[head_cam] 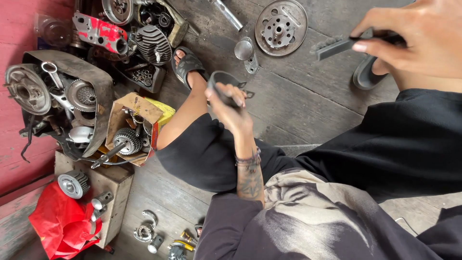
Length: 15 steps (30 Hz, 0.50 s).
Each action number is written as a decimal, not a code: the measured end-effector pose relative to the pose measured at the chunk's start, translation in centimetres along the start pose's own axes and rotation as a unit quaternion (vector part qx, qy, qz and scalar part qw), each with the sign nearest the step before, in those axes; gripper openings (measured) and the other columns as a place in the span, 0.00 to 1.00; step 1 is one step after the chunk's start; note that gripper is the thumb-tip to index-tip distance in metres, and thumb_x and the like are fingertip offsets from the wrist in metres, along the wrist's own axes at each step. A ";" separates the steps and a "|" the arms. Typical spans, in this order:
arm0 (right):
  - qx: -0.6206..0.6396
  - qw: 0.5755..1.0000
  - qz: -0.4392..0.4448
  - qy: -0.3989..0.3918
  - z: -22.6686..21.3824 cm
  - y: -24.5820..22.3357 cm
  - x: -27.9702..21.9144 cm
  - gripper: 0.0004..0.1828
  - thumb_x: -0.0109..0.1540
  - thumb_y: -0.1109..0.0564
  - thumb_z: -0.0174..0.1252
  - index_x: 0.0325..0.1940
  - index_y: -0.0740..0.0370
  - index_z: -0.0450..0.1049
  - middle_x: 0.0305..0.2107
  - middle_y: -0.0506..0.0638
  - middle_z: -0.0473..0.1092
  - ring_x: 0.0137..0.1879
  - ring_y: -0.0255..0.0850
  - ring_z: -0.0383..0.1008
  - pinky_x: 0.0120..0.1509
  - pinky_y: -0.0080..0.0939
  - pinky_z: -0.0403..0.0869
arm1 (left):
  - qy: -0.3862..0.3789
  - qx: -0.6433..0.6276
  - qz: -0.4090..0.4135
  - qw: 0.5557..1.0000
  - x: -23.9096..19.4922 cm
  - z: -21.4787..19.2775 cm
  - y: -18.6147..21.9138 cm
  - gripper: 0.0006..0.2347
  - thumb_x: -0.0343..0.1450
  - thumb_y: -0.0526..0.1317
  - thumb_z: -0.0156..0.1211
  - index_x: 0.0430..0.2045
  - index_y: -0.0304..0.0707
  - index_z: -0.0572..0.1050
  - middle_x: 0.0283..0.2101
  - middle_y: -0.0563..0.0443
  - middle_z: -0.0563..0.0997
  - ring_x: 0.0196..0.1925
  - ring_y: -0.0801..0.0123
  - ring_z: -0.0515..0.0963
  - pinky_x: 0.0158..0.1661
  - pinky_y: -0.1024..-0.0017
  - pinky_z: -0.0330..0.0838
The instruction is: Cleaning a motorcycle engine piston using a wire brush to remove carbon deposits
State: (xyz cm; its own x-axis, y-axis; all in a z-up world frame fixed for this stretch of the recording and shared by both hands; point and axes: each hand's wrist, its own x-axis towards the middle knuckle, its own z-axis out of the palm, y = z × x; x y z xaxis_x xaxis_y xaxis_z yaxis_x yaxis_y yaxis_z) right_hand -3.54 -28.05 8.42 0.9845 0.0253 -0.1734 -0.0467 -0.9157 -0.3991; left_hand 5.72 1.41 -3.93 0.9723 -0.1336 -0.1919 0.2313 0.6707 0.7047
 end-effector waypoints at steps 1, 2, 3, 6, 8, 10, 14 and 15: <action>0.072 0.996 0.054 0.023 -0.3 -1.2 -0.3 0.08 0.70 0.63 0.65 0.54 0.65 0.79 0.20 0.52 0.75 0.21 0.40 0.76 0.19 0.32 0.64 | 0.041 0.098 -0.027 0.994 0.9 -1.6 -1.2 0.20 0.77 0.55 0.40 0.19 0.45 0.67 0.13 0.58 0.64 0.14 0.77 0.63 0.24 0.76 0.60; 0.143 0.983 0.107 0.044 -0.6 -2.4 -0.5 0.09 0.70 0.71 0.66 0.55 0.72 0.79 0.22 0.60 0.74 0.23 0.45 0.77 0.19 0.35 0.66 | 0.082 0.195 -0.055 0.976 1.9 -3.1 -2.4 0.18 0.76 0.53 0.45 0.21 0.41 0.68 0.13 0.57 0.66 0.13 0.76 0.64 0.17 0.76 0.58; 0.145 0.983 0.107 0.042 -0.5 -1.3 -0.3 0.09 0.70 0.71 0.66 0.55 0.72 0.79 0.22 0.60 0.74 0.23 0.45 0.77 0.19 0.35 0.66 | 0.084 0.197 -0.055 0.975 2.7 -4.6 -4.1 0.18 0.76 0.53 0.45 0.21 0.41 0.68 0.13 0.57 0.66 0.13 0.76 0.64 0.17 0.76 0.58; 0.104 0.993 0.042 -0.030 0.3 1.2 0.2 0.08 0.67 0.62 0.64 0.50 0.63 0.79 0.19 0.51 0.78 0.20 0.38 0.78 0.18 0.32 0.69 | -0.012 0.315 -0.080 0.945 4.4 -8.2 -8.6 0.09 0.76 0.38 0.47 0.32 0.31 0.74 0.21 0.50 0.77 0.21 0.70 0.76 0.23 0.74 0.71; 0.045 0.998 0.015 -0.051 0.9 1.9 0.3 0.08 0.67 0.58 0.63 0.51 0.57 0.79 0.17 0.46 0.78 0.18 0.36 0.79 0.18 0.31 0.70 | -0.033 0.448 -0.053 0.892 5.4 -9.6 -10.4 0.08 0.75 0.39 0.50 0.32 0.32 0.75 0.23 0.48 0.79 0.24 0.65 0.78 0.26 0.71 0.72; 0.031 0.998 0.013 -0.061 1.4 2.6 0.6 0.09 0.67 0.56 0.63 0.51 0.56 0.78 0.17 0.46 0.79 0.19 0.35 0.80 0.18 0.30 0.71 | -0.059 0.567 -0.023 0.821 6.3 -10.1 -12.6 0.08 0.73 0.39 0.53 0.33 0.33 0.76 0.25 0.47 0.81 0.26 0.61 0.79 0.30 0.67 0.73; -0.006 0.997 -0.025 -0.068 1.5 3.3 1.0 0.09 0.67 0.52 0.61 0.51 0.50 0.77 0.12 0.41 0.77 0.16 0.32 0.78 0.16 0.28 0.69 | -0.107 0.767 0.037 0.632 8.1 -10.5 -17.5 0.07 0.69 0.39 0.59 0.33 0.35 0.79 0.29 0.44 0.84 0.30 0.51 0.83 0.36 0.59 0.76; -0.004 0.997 -0.025 -0.069 1.4 3.3 1.0 0.09 0.67 0.52 0.61 0.51 0.50 0.77 0.12 0.41 0.77 0.16 0.32 0.78 0.16 0.28 0.69 | -0.108 0.767 0.035 0.632 7.9 -9.1 -18.6 0.07 0.69 0.39 0.59 0.33 0.35 0.79 0.29 0.44 0.84 0.30 0.51 0.83 0.36 0.59 0.76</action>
State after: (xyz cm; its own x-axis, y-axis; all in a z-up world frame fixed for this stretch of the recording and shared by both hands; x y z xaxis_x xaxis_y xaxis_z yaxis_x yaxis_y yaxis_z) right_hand -2.93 -30.46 5.66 0.9530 0.1248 -0.2762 0.0033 -0.9155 -0.4023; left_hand 8.77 -5.46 -24.75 0.9259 -0.3499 -0.1424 -0.2120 -0.7933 0.5707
